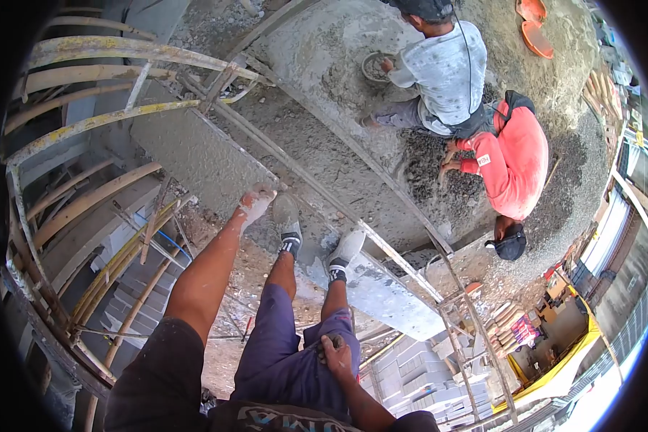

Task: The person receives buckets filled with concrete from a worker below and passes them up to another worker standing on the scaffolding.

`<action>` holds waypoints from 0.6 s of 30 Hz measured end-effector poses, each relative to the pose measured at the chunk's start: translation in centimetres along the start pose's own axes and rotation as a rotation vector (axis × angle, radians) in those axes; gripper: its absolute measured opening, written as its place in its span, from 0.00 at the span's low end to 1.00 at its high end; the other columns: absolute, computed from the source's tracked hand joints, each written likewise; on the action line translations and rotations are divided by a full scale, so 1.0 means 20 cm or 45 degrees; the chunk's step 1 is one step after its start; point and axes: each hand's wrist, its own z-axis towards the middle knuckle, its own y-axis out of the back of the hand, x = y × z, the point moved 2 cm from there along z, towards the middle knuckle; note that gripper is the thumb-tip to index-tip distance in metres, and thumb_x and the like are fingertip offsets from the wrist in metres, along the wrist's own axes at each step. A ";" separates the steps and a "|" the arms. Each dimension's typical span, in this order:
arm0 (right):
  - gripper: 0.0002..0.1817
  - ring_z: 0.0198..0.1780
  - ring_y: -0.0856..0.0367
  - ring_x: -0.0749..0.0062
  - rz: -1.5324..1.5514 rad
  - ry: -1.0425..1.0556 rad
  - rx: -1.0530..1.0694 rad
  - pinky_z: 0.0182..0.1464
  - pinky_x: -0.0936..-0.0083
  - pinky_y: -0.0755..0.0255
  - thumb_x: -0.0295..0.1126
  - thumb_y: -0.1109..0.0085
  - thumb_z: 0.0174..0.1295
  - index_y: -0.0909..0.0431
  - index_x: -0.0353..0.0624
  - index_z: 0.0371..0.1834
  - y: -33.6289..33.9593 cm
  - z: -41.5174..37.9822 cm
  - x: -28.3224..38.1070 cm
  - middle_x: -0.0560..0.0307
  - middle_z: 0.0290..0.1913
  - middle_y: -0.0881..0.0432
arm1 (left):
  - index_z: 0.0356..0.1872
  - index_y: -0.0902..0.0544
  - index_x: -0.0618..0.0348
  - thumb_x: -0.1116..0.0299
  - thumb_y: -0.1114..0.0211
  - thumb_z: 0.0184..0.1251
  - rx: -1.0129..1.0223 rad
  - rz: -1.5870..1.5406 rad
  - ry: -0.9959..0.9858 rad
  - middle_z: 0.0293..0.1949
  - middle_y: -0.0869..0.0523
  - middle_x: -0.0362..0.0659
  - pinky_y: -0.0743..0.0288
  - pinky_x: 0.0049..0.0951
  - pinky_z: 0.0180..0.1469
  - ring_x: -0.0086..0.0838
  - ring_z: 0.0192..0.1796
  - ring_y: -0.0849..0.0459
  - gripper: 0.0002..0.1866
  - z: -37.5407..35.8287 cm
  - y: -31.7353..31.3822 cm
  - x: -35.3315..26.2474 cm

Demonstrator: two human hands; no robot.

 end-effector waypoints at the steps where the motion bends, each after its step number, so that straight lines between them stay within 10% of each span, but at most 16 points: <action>1: 0.17 0.19 0.24 0.77 0.010 -0.011 0.005 0.22 0.80 0.32 0.42 0.44 0.63 0.23 0.37 0.30 0.00 0.00 0.01 0.57 0.21 0.20 | 0.45 0.20 0.63 0.57 0.33 0.58 -0.037 -0.030 -0.078 0.37 0.14 0.49 0.24 0.30 0.43 0.34 0.40 0.16 0.21 0.05 -0.03 0.06; 12: 0.15 0.20 0.23 0.80 0.030 -0.050 0.027 0.22 0.82 0.30 0.41 0.42 0.63 0.21 0.37 0.34 0.01 0.02 -0.03 0.60 0.22 0.20 | 0.56 0.26 0.63 0.61 0.31 0.57 -0.054 -0.035 -0.174 0.46 0.17 0.51 0.25 0.31 0.48 0.35 0.47 0.18 0.27 0.31 -0.04 -0.23; 18: 0.16 0.18 0.24 0.78 0.087 -0.007 -0.031 0.20 0.80 0.32 0.41 0.43 0.63 0.21 0.37 0.31 -0.01 0.02 -0.04 0.59 0.21 0.20 | 0.62 0.32 0.64 0.64 0.31 0.56 -0.265 0.252 -0.729 0.55 0.22 0.56 0.29 0.34 0.57 0.43 0.57 0.24 0.32 0.48 0.01 -0.74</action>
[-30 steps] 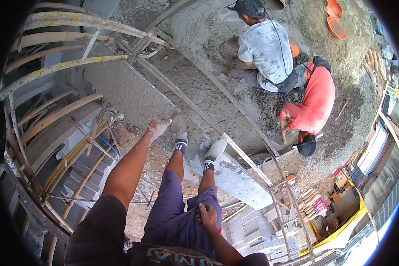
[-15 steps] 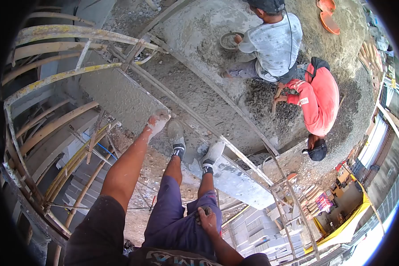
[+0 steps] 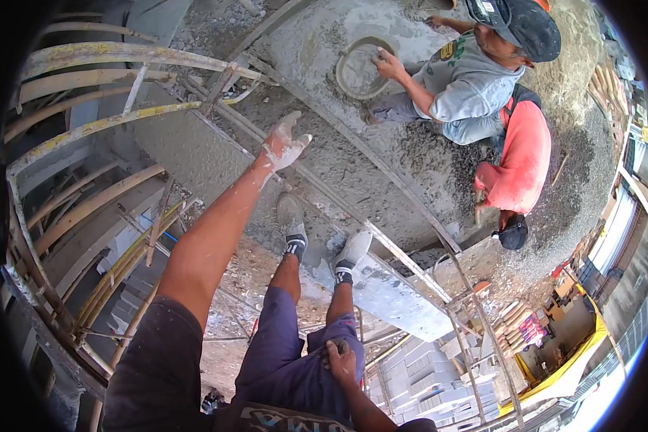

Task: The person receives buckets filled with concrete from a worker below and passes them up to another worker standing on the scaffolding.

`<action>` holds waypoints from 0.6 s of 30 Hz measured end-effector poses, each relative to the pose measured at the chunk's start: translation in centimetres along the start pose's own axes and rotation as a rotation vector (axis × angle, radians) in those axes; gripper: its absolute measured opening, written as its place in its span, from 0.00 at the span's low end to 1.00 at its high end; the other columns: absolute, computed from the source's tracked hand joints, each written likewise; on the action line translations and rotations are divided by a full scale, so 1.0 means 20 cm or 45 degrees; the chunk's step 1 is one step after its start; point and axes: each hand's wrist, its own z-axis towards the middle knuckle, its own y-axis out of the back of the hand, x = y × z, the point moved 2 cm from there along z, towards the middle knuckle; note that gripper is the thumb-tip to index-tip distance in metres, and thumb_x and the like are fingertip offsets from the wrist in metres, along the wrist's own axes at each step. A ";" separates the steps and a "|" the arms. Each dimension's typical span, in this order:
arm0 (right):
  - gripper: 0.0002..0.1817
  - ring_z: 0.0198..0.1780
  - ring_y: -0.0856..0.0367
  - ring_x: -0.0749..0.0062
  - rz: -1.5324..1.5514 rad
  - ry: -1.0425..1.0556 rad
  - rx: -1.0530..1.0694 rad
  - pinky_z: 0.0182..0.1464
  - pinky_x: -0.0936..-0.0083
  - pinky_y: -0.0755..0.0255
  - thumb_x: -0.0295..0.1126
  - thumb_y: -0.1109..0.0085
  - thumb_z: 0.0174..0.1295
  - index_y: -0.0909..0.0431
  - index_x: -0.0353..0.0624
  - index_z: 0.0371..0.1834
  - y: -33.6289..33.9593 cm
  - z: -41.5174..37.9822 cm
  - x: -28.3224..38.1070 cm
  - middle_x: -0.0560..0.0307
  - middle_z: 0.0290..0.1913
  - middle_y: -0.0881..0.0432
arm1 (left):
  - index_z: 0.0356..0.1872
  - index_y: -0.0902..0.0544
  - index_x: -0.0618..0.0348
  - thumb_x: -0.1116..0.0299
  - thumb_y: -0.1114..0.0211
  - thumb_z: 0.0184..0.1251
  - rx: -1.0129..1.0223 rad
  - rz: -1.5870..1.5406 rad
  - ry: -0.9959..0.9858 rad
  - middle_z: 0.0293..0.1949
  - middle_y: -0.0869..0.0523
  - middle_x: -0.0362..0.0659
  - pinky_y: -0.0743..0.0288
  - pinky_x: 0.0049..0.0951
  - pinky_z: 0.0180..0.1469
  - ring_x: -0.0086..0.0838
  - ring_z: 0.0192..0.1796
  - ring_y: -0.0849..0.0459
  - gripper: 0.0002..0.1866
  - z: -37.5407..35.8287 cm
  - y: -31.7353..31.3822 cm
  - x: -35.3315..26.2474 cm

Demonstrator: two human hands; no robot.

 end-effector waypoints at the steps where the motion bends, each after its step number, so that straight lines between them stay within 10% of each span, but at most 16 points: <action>1: 0.15 0.19 0.23 0.79 -0.006 0.000 0.000 0.20 0.80 0.31 0.40 0.43 0.63 0.21 0.37 0.33 0.00 -0.01 0.02 0.59 0.21 0.20 | 0.62 0.33 0.63 0.63 0.31 0.56 0.040 0.075 0.040 0.56 0.24 0.57 0.31 0.36 0.60 0.46 0.59 0.26 0.34 0.08 0.03 -0.07; 9: 0.14 0.18 0.23 0.77 -0.001 -0.038 -0.063 0.19 0.80 0.30 0.39 0.43 0.63 0.21 0.36 0.34 -0.01 0.01 -0.02 0.58 0.21 0.19 | 0.59 0.29 0.60 0.53 0.31 0.52 -0.329 0.811 -0.662 0.52 0.21 0.56 0.30 0.41 0.60 0.49 0.58 0.25 0.35 0.56 0.11 -0.32; 12: 0.14 0.18 0.23 0.77 -0.010 0.004 -0.087 0.19 0.80 0.30 0.39 0.43 0.62 0.21 0.37 0.32 -0.03 -0.02 0.03 0.57 0.21 0.19 | 0.43 0.19 0.61 0.52 0.31 0.49 0.659 0.766 -0.306 0.39 0.15 0.53 0.23 0.41 0.45 0.45 0.44 0.16 0.25 0.58 0.27 -0.46; 13: 0.14 0.18 0.23 0.78 -0.005 0.022 -0.093 0.18 0.80 0.30 0.39 0.43 0.62 0.21 0.37 0.32 -0.03 0.00 0.00 0.57 0.21 0.19 | 0.28 0.19 0.62 0.54 0.30 0.47 0.708 0.661 -0.332 0.26 0.16 0.51 0.24 0.40 0.33 0.41 0.31 0.15 0.20 0.55 0.28 -0.38; 18: 0.14 0.20 0.22 0.75 -0.079 0.182 -0.183 0.23 0.76 0.30 0.38 0.42 0.61 0.22 0.36 0.30 -0.02 -0.02 -0.04 0.57 0.21 0.19 | 0.29 0.21 0.61 0.55 0.30 0.47 0.759 0.342 -0.076 0.24 0.19 0.48 0.28 0.38 0.30 0.36 0.26 0.21 0.18 0.12 0.31 -0.23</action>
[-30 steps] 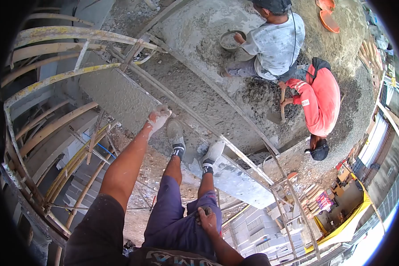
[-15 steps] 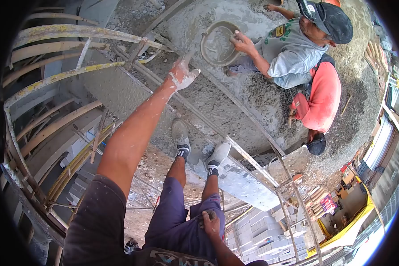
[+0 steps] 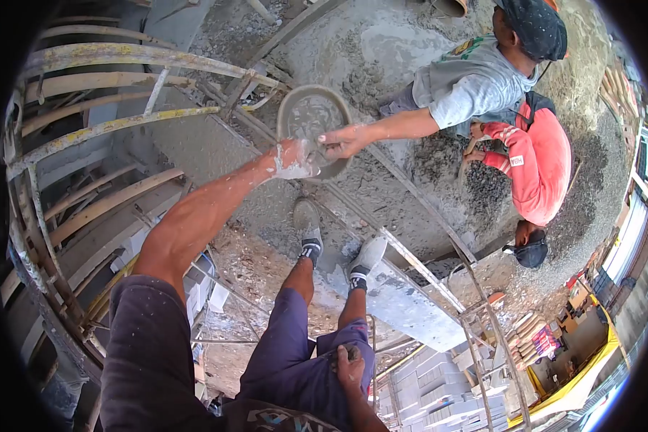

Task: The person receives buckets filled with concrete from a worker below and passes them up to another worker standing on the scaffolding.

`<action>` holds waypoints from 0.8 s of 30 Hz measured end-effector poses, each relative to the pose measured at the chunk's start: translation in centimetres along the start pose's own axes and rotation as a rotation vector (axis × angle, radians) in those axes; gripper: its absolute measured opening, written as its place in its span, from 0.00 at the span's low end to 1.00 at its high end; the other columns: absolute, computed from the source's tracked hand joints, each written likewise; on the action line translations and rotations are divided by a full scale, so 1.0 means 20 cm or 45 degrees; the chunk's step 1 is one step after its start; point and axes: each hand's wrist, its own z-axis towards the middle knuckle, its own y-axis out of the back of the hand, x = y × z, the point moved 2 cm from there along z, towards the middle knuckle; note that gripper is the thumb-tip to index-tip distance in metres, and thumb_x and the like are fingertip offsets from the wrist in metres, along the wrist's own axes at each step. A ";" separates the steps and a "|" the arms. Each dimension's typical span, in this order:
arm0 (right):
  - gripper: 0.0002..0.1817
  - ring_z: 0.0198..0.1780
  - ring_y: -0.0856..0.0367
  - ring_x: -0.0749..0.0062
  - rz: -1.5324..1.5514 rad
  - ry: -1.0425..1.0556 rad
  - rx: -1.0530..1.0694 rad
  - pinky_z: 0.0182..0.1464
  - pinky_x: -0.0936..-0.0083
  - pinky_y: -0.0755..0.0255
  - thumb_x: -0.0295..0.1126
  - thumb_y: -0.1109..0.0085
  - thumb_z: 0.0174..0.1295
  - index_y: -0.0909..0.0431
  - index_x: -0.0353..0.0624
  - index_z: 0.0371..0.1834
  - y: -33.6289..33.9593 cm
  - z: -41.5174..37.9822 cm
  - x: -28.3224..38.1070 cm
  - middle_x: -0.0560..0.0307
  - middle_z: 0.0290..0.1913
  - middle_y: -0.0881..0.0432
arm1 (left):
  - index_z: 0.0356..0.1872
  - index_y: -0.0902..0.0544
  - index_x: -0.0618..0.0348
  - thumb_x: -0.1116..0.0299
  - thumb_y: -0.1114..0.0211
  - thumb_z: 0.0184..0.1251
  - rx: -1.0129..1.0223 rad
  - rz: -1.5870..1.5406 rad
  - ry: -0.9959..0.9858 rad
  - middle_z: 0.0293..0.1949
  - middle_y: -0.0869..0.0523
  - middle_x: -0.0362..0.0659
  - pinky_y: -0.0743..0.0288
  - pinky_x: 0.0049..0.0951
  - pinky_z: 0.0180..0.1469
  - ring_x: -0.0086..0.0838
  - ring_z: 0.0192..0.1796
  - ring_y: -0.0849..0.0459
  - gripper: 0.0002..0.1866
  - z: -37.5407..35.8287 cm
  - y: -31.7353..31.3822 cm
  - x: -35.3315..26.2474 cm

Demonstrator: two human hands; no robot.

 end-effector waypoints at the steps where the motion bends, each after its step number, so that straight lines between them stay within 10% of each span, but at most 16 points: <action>1: 0.14 0.20 0.22 0.75 -0.033 0.107 -0.041 0.24 0.74 0.30 0.38 0.42 0.61 0.22 0.35 0.30 -0.01 0.01 -0.03 0.56 0.21 0.20 | 0.29 0.21 0.61 0.56 0.30 0.48 -0.055 -0.072 0.041 0.24 0.19 0.47 0.29 0.37 0.30 0.35 0.26 0.22 0.18 -0.08 -0.06 -0.03; 8: 0.14 0.23 0.23 0.73 -0.072 0.132 0.024 0.29 0.71 0.30 0.38 0.41 0.60 0.23 0.34 0.29 0.01 -0.02 -0.03 0.54 0.22 0.20 | 0.24 0.25 0.61 0.57 0.30 0.50 -0.294 -0.452 0.313 0.20 0.27 0.38 0.34 0.31 0.27 0.23 0.26 0.31 0.18 -0.67 -0.18 -0.24; 15: 0.16 0.25 0.22 0.65 -0.119 0.395 0.068 0.33 0.67 0.29 0.39 0.42 0.59 0.24 0.33 0.28 0.14 -0.07 0.13 0.47 0.23 0.19 | 0.41 0.18 0.60 0.61 0.32 0.56 -0.382 -0.848 0.761 0.32 0.18 0.36 0.28 0.25 0.37 0.21 0.34 0.24 0.15 -1.51 0.04 -0.76; 20: 0.15 0.22 0.21 0.70 -0.298 0.926 0.079 0.27 0.69 0.29 0.39 0.42 0.60 0.24 0.34 0.28 0.31 0.00 0.19 0.52 0.19 0.22 | 0.39 0.19 0.58 0.62 0.33 0.59 -0.896 -1.192 0.610 0.29 0.21 0.33 0.33 0.21 0.29 0.17 0.28 0.26 0.12 -2.30 0.51 -1.46; 24: 0.17 0.21 0.25 0.76 0.140 0.695 0.445 0.21 0.77 0.30 0.41 0.46 0.64 0.25 0.34 0.31 0.51 -0.12 0.38 0.55 0.21 0.23 | 0.29 0.24 0.50 0.65 0.35 0.62 -1.323 -1.533 0.285 0.19 0.33 0.27 0.44 0.19 0.22 0.12 0.19 0.40 0.06 -2.98 0.81 -1.95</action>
